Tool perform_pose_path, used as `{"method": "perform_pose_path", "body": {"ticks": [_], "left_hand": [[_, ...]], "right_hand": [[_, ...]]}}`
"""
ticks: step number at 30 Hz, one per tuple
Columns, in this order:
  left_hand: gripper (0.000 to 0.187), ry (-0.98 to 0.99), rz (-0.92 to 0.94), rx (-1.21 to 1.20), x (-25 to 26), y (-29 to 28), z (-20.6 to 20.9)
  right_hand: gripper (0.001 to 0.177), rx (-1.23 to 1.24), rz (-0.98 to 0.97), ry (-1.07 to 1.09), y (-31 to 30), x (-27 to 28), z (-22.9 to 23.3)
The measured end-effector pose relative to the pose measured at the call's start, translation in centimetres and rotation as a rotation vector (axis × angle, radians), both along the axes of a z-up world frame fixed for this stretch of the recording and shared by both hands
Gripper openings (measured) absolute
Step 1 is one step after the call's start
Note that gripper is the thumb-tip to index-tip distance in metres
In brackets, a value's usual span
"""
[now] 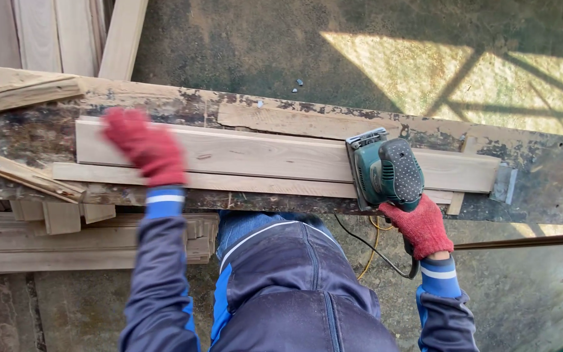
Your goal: Sanding a wooden board using an orbital sander and hand sandpaper.
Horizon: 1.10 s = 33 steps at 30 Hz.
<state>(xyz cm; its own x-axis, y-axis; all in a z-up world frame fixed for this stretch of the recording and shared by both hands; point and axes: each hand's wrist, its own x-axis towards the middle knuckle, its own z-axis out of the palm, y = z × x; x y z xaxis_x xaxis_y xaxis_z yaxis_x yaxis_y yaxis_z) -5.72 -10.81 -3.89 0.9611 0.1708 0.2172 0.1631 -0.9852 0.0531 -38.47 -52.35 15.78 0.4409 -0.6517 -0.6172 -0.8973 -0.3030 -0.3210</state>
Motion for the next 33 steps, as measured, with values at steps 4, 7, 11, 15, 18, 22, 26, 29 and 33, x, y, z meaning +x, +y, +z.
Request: {"method": "perform_pose_path", "body": {"ticks": [4, 7, 11, 15, 18, 22, 26, 29, 33], "left_hand": [[0.088, 0.110, -0.432, -0.096, -6.4, -10.9, 1.0], [0.090, 0.324, -0.416, -0.051, -7.2, -12.5, 3.0], [0.087, 0.345, -0.430, -0.073, -5.7, -10.1, 3.4], [0.082, 0.385, -0.409, -0.030, -2.8, -5.7, 4.3], [0.078, 0.378, -0.394, 0.023, -0.8, -3.0, 5.2], [0.075, 0.422, -0.374, 0.021, 0.1, -0.9, 4.6], [0.073, 0.455, -0.377, -0.062, 0.3, -0.9, 4.8], [0.071, 0.472, -0.351, -0.018, 0.3, -1.3, 4.5], [0.071, 0.475, -0.367, 0.001, 0.3, -1.4, 4.8]], "right_hand": [[0.045, 0.031, -0.117, 0.072, -1.2, 0.5, -0.4], [0.056, 0.015, -0.097, 0.065, 0.3, 1.7, 0.6], [0.074, 0.034, -0.006, 0.049, 3.5, 4.0, 1.3], [0.075, 0.097, 0.053, 0.073, 6.4, 7.0, 0.4], [0.074, 0.160, 0.191, 0.119, 9.8, 11.4, 1.3], [0.071, 0.140, 0.361, 0.073, 14.5, 15.9, 1.7], [0.067, 0.091, 0.426, 0.049, 17.2, 17.2, -0.7], [0.070, 0.094, 0.430, 0.049, 17.8, 17.0, -2.7], [0.064, 0.064, 0.415, 0.073, 16.0, 15.3, -2.9]]}}
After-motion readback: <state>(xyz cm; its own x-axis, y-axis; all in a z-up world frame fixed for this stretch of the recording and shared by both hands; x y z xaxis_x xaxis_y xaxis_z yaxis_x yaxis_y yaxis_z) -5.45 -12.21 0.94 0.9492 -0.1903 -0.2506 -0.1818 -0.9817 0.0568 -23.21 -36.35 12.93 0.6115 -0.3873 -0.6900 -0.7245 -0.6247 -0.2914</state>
